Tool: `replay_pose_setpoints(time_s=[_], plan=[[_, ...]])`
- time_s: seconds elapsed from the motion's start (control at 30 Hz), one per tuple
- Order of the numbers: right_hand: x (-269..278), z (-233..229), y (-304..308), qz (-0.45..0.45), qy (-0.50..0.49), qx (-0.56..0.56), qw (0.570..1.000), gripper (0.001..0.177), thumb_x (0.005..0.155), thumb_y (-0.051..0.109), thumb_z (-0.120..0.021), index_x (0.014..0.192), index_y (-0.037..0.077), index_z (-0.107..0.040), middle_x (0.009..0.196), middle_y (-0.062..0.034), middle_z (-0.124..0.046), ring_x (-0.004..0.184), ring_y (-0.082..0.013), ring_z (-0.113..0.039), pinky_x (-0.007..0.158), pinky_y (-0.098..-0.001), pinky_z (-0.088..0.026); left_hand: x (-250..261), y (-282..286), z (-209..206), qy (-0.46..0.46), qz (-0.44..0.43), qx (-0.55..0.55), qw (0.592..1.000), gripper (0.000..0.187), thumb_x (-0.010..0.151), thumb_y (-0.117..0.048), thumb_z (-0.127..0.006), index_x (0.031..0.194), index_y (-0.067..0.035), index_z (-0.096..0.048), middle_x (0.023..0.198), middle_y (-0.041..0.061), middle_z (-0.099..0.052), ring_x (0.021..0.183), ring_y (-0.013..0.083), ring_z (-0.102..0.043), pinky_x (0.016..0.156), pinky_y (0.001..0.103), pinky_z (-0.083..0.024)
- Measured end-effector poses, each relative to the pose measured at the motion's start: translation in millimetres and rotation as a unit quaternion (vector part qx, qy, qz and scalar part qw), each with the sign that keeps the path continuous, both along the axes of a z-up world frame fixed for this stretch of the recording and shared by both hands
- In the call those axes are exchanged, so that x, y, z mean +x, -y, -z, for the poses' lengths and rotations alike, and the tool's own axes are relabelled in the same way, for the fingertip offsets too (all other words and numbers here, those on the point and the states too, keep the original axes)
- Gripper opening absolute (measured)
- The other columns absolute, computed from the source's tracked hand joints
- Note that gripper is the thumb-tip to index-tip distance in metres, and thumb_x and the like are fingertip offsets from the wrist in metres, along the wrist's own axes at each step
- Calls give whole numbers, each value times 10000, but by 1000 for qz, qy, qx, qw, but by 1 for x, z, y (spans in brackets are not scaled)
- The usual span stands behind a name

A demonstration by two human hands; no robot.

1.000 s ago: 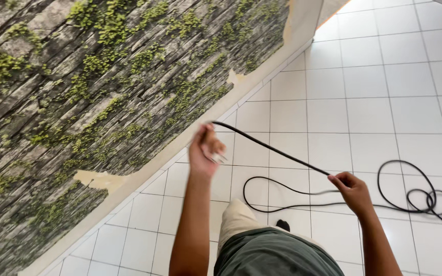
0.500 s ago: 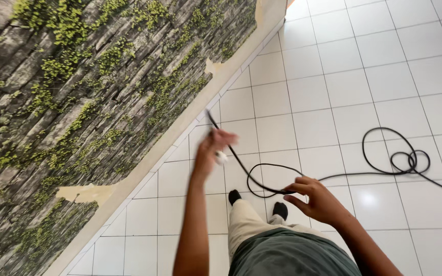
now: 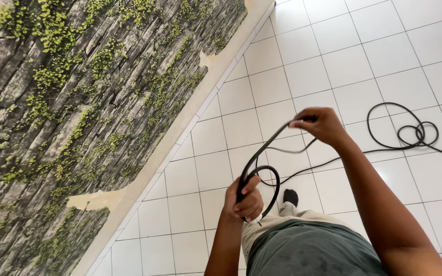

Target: The person unplugs a power cord from a power strip and a wall outlet, coils it by hand, and then places the coiled cord on a cluttered desk.

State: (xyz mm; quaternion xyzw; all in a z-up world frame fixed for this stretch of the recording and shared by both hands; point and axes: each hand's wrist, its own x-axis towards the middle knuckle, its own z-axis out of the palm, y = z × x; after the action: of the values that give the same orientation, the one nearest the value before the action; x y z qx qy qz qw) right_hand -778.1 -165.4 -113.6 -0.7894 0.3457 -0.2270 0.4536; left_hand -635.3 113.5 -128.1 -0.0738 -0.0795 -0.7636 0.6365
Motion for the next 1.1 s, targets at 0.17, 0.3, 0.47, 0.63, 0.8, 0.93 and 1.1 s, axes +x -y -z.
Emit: replay_pose_setpoints(time_s=[0.17,0.3,0.47,0.63,0.8,0.93,1.1], plan=[[-17,83,-20,-69,-137,177,972,417,932,418,-767,787,28,-788,583,-14,-463,563,-112,-350,519,-294,-261,18,6,-25,-53,-78,31,995,419,1128,-361,-205,825,-140,-392,392,-47,-348,239,95,-288,313,306,-366],[-36,119,-42,-73,-129,229,962,533,962,498,-635,738,43,-801,557,0,-580,564,-106,-481,545,-280,-397,68,2,-40,93,-222,85,967,415,1181,-354,-284,843,-148,-408,448,-66,-312,302,80,-254,348,298,-360],[-53,143,-86,-141,-143,264,943,507,989,495,-562,853,77,-814,623,3,-651,645,-115,-562,627,-278,-490,139,-21,-51,292,-496,231,784,379,1119,-400,-415,821,-167,-412,464,-48,-297,332,121,-253,422,326,-331],[-51,88,-119,-308,-190,242,900,466,1025,475,-553,1040,121,-855,789,-86,-681,744,-141,-560,673,-316,-462,205,-8,-20,498,-593,335,536,596,1122,-514,-450,719,-80,-516,564,23,-476,467,135,-475,465,299,-401],[-39,-17,-113,-425,-8,179,887,320,958,337,-703,1032,44,-806,870,-69,-793,735,-113,-711,602,-301,-588,119,13,19,706,-199,306,607,452,1061,-465,-332,940,-64,-501,660,127,-721,418,164,-609,403,304,-502],[-24,-60,-84,-183,32,-3,983,164,927,181,-718,1004,54,-788,692,-28,-728,510,-84,-584,466,-247,-443,50,15,17,597,7,186,780,448,1063,-388,-460,843,-1,-513,714,165,-747,399,207,-598,403,355,-517],[-4,-60,-43,-102,20,-83,991,241,869,233,-826,882,18,-716,676,-32,-677,538,-50,-523,492,-245,-412,-7,6,-11,260,-15,93,961,493,1119,-439,-415,975,24,-505,499,106,-562,331,170,-440,346,289,-381]])
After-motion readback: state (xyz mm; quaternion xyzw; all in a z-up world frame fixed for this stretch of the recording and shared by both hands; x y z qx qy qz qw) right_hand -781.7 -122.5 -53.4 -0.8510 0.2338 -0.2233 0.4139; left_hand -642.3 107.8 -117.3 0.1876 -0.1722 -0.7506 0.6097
